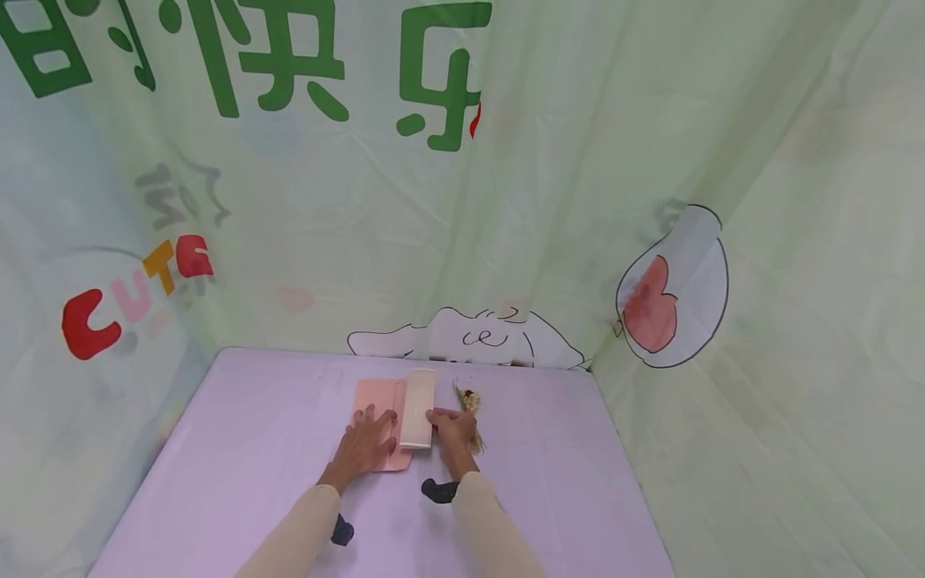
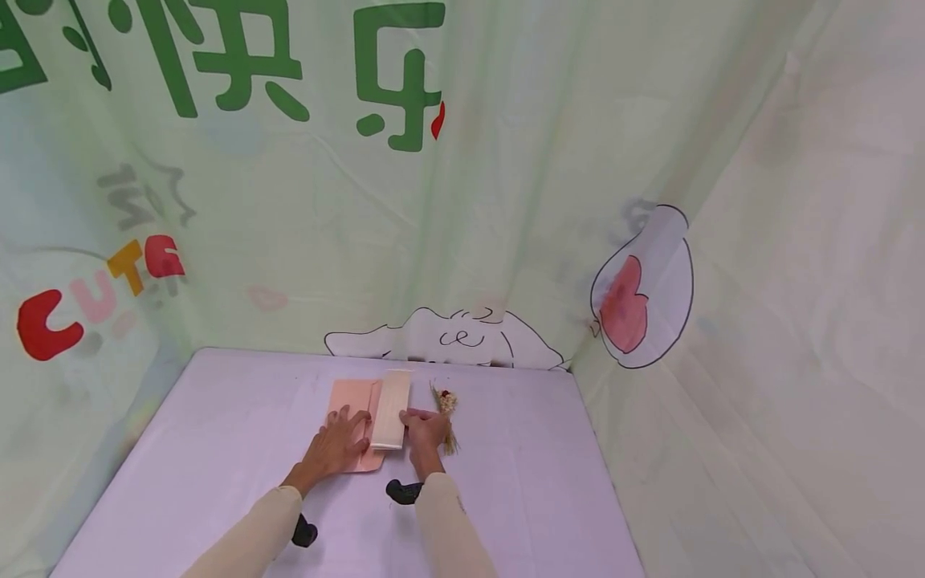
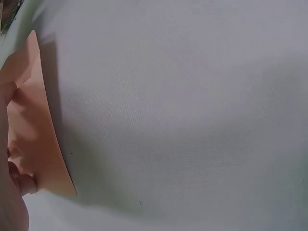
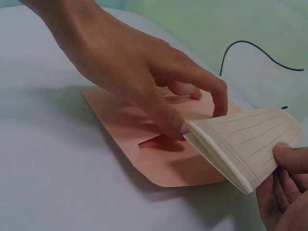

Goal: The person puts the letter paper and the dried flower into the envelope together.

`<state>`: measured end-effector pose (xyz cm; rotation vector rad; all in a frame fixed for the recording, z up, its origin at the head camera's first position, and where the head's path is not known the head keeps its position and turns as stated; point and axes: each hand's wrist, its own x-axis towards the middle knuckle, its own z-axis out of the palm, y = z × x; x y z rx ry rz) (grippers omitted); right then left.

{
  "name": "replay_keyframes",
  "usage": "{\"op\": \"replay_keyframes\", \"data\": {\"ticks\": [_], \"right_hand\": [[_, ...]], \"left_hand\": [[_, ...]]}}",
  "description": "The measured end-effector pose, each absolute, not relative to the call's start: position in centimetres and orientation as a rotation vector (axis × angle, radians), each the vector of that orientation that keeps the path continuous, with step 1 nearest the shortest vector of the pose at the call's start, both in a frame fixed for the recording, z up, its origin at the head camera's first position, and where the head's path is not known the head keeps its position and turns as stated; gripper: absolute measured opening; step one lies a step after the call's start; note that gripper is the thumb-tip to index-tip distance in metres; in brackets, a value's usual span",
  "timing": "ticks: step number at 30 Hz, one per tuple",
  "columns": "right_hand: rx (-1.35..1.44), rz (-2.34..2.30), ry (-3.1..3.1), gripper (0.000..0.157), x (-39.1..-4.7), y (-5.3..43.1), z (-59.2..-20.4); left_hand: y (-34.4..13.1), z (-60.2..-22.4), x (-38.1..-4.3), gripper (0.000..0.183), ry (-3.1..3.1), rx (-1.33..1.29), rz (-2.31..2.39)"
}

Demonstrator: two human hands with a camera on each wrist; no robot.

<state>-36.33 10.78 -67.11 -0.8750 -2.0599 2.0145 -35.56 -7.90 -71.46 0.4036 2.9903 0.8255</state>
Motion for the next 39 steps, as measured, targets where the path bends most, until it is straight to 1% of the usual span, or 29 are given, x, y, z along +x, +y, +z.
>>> {"op": "replay_keyframes", "data": {"ticks": [6,11,16,25,29,34,35,39], "right_hand": [[-0.897,1.951,-2.139,0.013,-36.0,9.7,-68.1],[-0.912,1.766,-2.244,0.011,-36.0,9.2,-69.3],[-0.875,1.555,-2.283,0.013,-36.4,8.3,-70.2],[-0.854,1.359,-2.397,0.020,-37.4,7.0,-71.0],[-0.798,1.334,-2.444,0.021,-37.5,6.8,-71.0],[-0.716,1.405,-2.460,0.015,-37.3,6.1,-70.6],[-0.717,1.417,-2.466,0.016,-37.1,5.9,-70.0],[-0.689,1.423,-2.478,0.016,-37.3,5.4,-70.3]], "left_hand": [[-8.2,-71.3,-35.7,0.046,2.987,0.436,0.835],[-8.6,-71.1,-35.5,0.047,2.964,0.476,0.923],[-8.7,-71.4,-35.6,0.045,2.950,0.472,0.894],[-9.0,-71.4,-35.7,0.046,2.921,0.478,0.880],[-9.2,-71.3,-35.6,0.048,2.909,0.481,0.886],[-9.4,-71.3,-35.7,0.049,2.883,0.468,0.905],[-9.4,-71.3,-35.8,0.049,2.877,0.462,0.911],[-9.4,-71.4,-35.9,0.050,2.885,0.474,0.896]]}}
